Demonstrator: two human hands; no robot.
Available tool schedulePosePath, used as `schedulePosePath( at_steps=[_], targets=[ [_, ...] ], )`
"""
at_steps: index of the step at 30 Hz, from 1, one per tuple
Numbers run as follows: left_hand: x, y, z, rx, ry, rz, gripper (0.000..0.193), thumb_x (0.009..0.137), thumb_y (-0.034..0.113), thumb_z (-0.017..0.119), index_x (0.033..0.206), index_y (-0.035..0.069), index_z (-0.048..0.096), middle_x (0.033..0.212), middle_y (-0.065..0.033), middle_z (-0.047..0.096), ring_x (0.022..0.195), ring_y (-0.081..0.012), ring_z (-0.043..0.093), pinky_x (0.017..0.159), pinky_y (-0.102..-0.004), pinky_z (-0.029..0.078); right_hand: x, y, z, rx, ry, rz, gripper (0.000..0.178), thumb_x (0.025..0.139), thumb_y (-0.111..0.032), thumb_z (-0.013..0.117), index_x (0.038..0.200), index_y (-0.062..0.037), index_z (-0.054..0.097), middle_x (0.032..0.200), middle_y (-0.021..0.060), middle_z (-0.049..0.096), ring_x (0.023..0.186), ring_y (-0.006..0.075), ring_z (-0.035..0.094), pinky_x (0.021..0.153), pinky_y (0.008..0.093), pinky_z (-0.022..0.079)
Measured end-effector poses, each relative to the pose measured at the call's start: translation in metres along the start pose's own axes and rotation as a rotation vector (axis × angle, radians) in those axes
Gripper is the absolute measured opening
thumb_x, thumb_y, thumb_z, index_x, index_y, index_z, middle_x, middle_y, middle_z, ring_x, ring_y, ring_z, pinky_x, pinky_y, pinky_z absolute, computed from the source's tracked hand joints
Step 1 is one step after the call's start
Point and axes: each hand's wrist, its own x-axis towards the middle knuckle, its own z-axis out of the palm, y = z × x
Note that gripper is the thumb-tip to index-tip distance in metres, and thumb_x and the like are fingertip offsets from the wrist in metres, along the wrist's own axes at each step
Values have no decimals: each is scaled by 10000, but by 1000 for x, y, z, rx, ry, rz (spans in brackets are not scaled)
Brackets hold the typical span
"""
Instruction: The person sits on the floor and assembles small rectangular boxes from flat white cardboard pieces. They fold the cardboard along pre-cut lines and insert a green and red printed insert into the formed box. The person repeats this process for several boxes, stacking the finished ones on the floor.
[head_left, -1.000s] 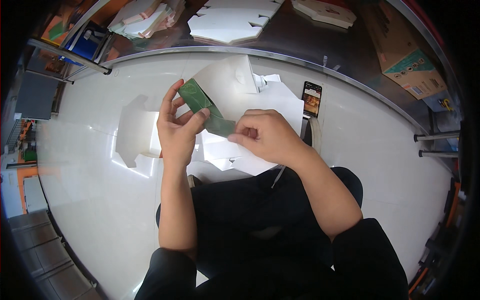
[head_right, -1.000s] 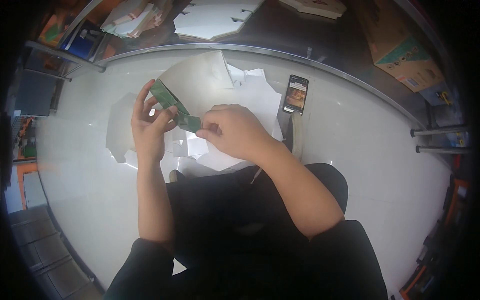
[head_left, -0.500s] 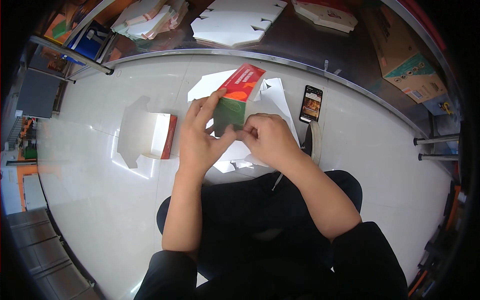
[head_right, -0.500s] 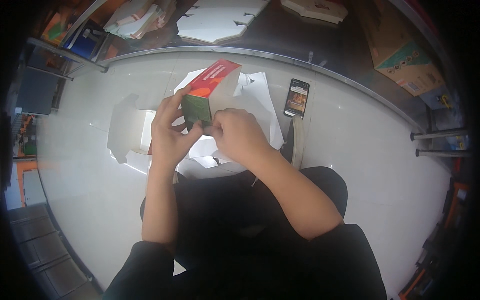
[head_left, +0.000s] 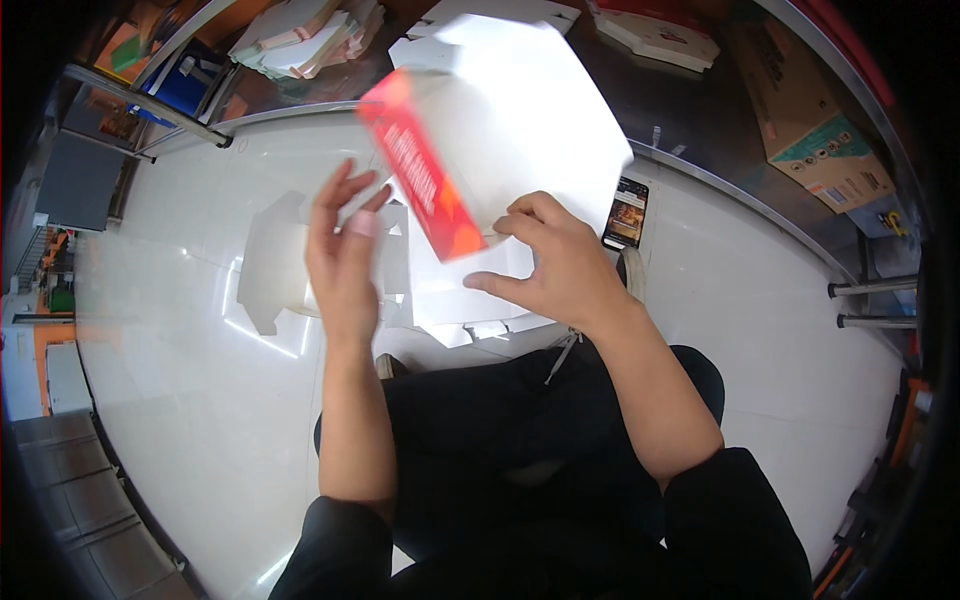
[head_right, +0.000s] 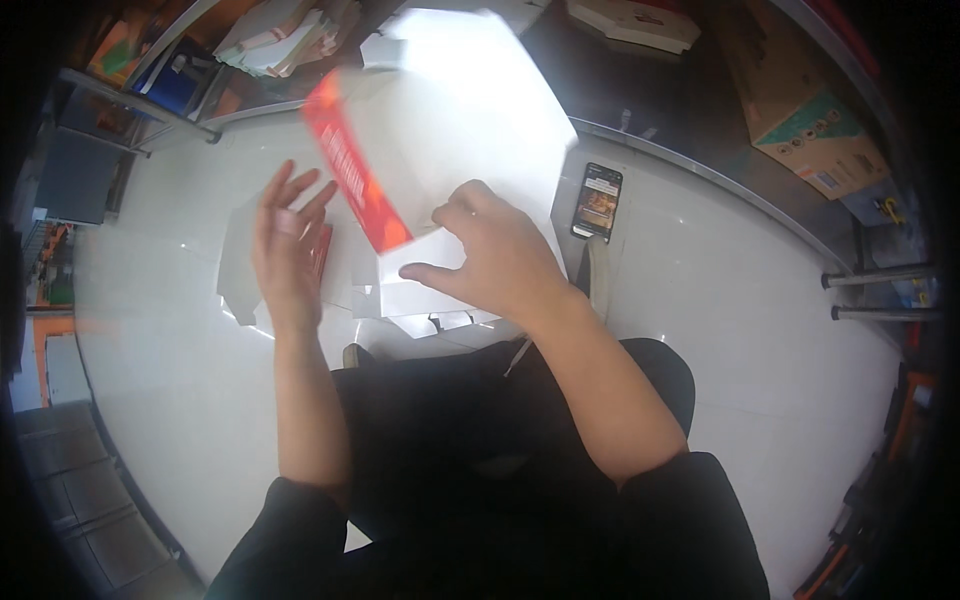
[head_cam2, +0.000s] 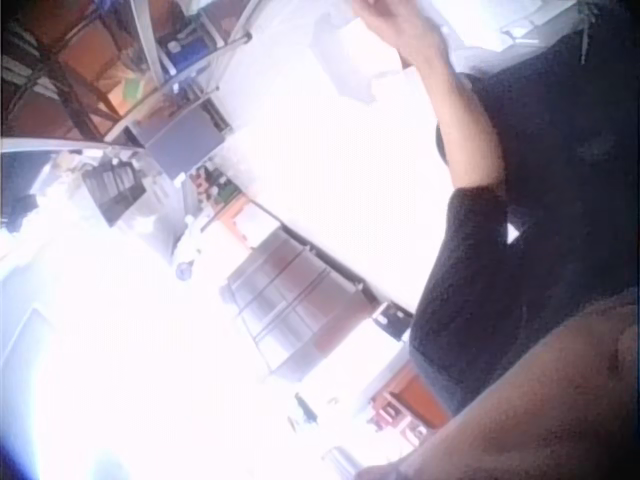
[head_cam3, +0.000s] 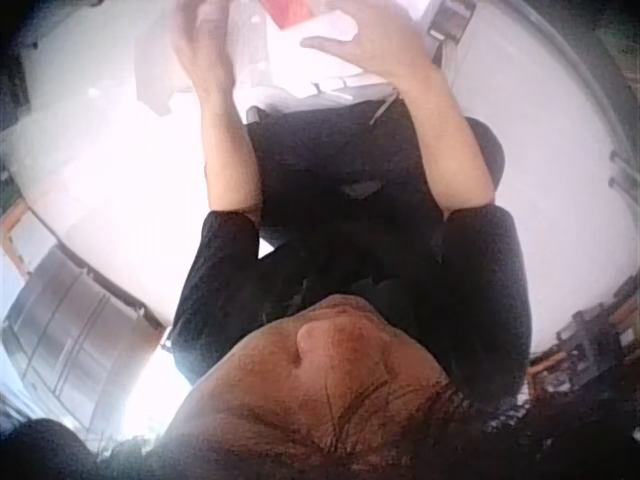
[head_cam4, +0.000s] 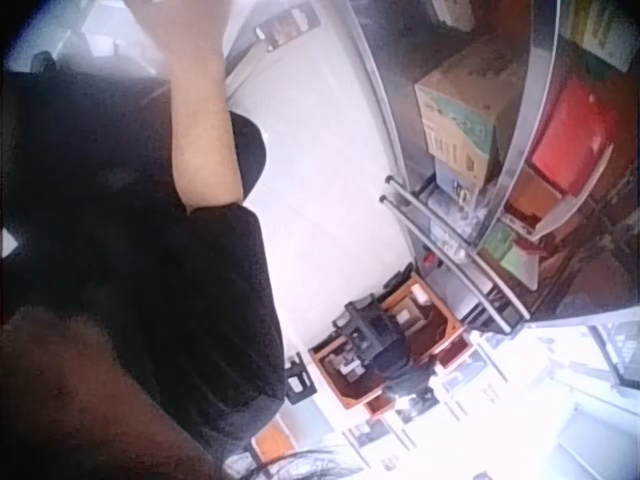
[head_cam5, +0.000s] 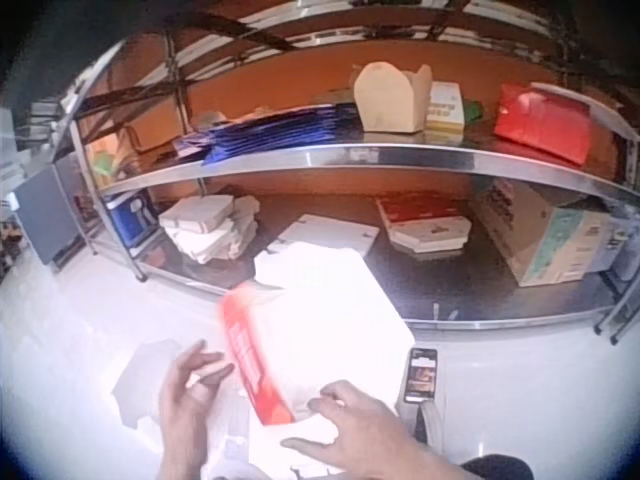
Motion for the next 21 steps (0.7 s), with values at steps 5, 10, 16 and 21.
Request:
schedulePosePath(
  at_steps=[5, 10, 16, 21],
  targets=[
    [13, -2, -45, -108, 123, -260, 727, 1030, 547, 465, 1473, -28, 496, 1274, -239, 639, 1025, -319, 717, 1007, -428, 514, -1, 14, 3, -123, -35, -81, 575, 694, -277, 924, 1155, -8, 709, 1363, 123, 560, 1321, 317, 518, 1049, 414, 499],
    [16, 3, -75, 207, 21, -452, 547, 894, 373, 744, 1224, -62, 699, 989, -163, 724, 750, -196, 710, 762, -325, 609, 2, 18, 1, -156, -75, -239, 567, 733, -151, 869, 1249, -41, 663, 1494, 103, 489, 1436, 310, 435, 1099, 409, 469],
    [0, 0, -121, 115, 217, -487, 679, 893, 286, 690, 1456, -50, 513, 1142, -222, 691, 877, -304, 733, 770, -360, 619, 3, 2, 0, -68, -38, -140, 827, 753, -183, 854, 1502, -154, 504, 1625, 137, 349, 1465, 358, 396, 1175, 429, 404],
    [-30, -101, -199, -22, 526, -450, 442, 947, 252, 608, 1138, -146, 579, 1016, -221, 666, 809, -310, 736, 754, -385, 657, 1, 16, 9, -56, -69, 24, 820, 791, -254, 850, 1513, -116, 486, 1641, 175, 300, 1450, 369, 418, 1162, 444, 420]
  ],
)
